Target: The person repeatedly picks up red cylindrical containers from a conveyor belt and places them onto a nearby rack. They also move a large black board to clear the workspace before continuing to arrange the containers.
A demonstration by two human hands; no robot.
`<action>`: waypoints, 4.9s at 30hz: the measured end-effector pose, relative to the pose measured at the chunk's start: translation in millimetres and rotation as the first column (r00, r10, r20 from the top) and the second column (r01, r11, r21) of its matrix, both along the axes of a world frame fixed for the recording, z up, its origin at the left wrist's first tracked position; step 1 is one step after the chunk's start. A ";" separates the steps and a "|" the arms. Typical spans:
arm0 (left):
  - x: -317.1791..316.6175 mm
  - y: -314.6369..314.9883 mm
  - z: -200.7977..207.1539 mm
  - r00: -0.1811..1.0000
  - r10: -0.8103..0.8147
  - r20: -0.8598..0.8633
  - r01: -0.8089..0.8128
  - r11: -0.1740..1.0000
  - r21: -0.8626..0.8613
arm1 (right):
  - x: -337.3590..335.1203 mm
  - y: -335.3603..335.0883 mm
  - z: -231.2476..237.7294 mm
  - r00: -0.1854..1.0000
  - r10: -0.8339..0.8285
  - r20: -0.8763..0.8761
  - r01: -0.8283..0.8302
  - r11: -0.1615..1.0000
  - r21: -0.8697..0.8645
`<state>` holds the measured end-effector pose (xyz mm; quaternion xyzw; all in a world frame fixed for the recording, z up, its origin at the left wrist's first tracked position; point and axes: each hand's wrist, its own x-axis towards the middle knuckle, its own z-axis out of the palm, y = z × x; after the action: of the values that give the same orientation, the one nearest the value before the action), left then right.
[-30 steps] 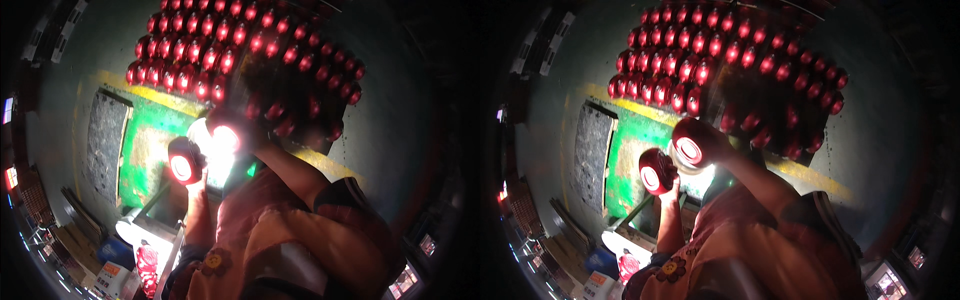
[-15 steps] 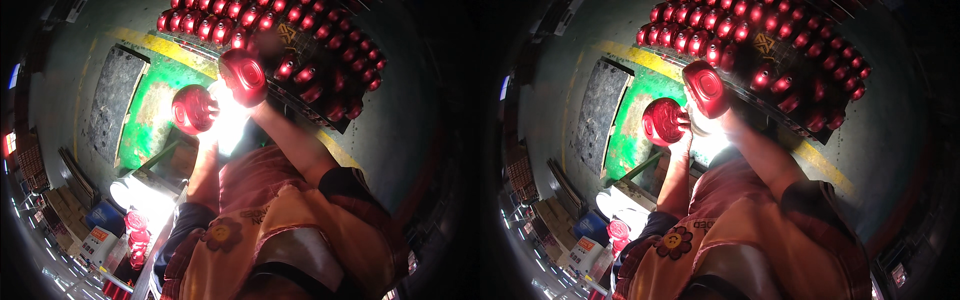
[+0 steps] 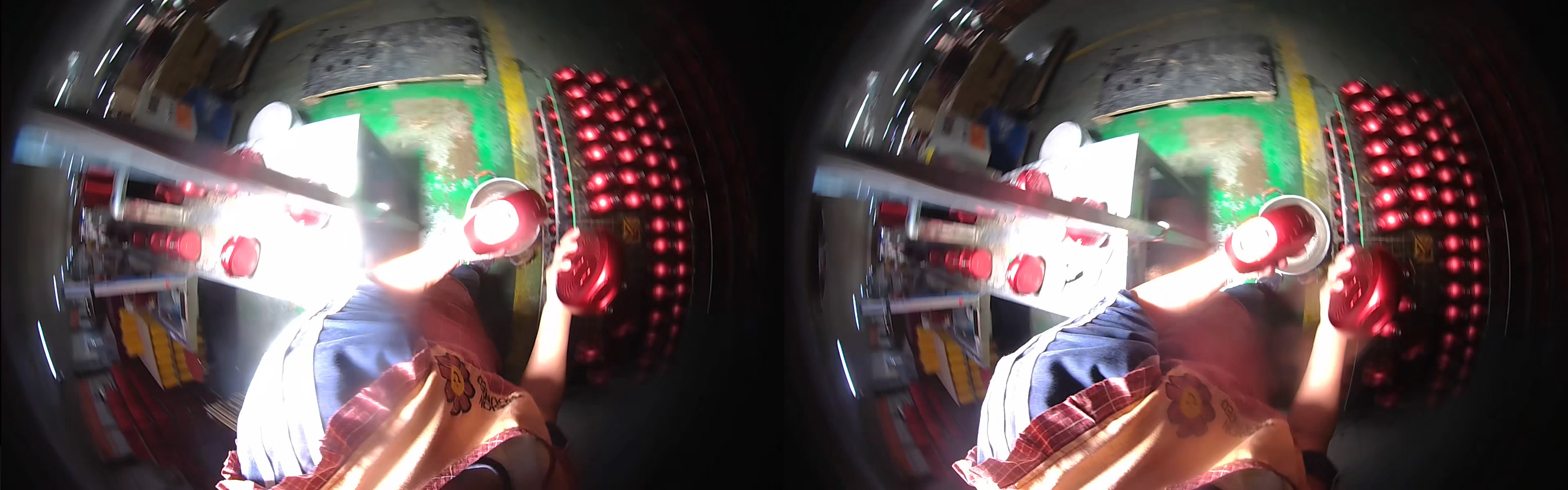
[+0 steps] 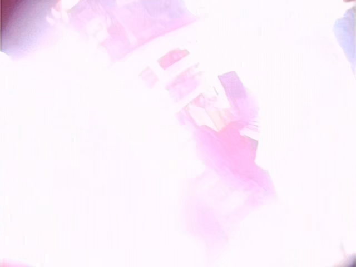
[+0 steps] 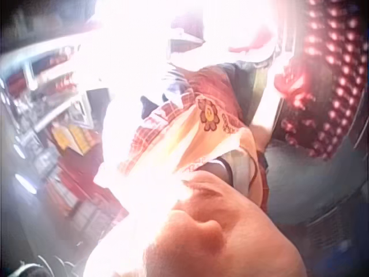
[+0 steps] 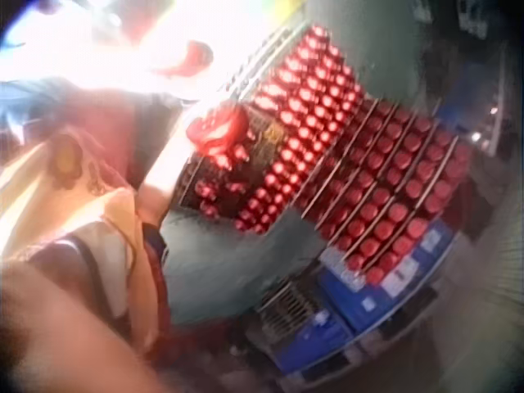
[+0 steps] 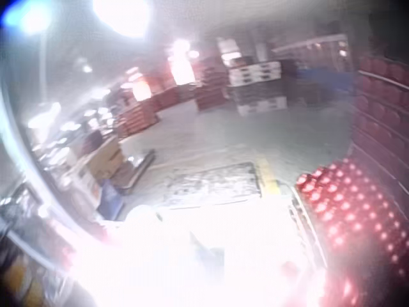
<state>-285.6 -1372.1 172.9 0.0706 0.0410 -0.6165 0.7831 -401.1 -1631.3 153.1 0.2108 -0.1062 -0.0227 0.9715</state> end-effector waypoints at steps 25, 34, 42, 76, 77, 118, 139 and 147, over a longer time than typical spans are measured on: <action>-180.6 498.4 59.9 0.695 0.444 0.566 -0.710 0.547 0.443 | -195.7 275.2 -24.4 0.920 0.376 -0.108 -0.383 0.922 -0.052; -69.6 679.0 67.4 0.271 -0.589 0.761 -0.959 -0.232 0.162 | 15.8 497.5 90.0 0.917 -0.297 -0.265 -0.094 0.486 -0.869; -17.1 664.7 15.4 0.251 -0.716 0.651 -0.958 -0.278 0.064 | 241.4 731.3 129.5 0.810 -0.384 0.443 0.100 -0.655 -0.749; -2.5 746.0 30.6 0.077 -0.361 0.929 -0.976 0.162 0.143 | 246.7 800.9 124.0 0.988 -0.146 -0.047 -0.110 -0.460 -0.881; -3.0 745.1 33.9 0.025 -0.348 0.937 -0.979 0.180 0.093 | 237.3 792.8 124.0 0.982 -0.179 -0.056 -0.133 -0.453 -0.881; -131.0 1403.8 -155.2 0.746 -0.662 0.070 -0.562 -0.569 0.600 | 40.0 1214.7 175.7 0.897 -0.283 -0.339 -0.440 -0.517 -0.734; -217.8 1447.3 -123.2 0.759 -0.249 0.601 -0.622 -0.549 0.558 | 20.8 1253.6 183.5 0.769 -0.487 -0.413 -0.626 -0.444 -0.641; -220.9 1392.5 -146.6 0.774 -0.201 0.600 -0.590 -0.572 0.570 | 15.7 1224.6 173.3 0.788 -0.451 -0.419 -0.609 -0.469 -0.640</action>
<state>-506.5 20.4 26.3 0.8291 0.3774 -0.0053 0.4124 -385.4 -406.6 326.4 -0.7377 0.2593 0.1089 0.6138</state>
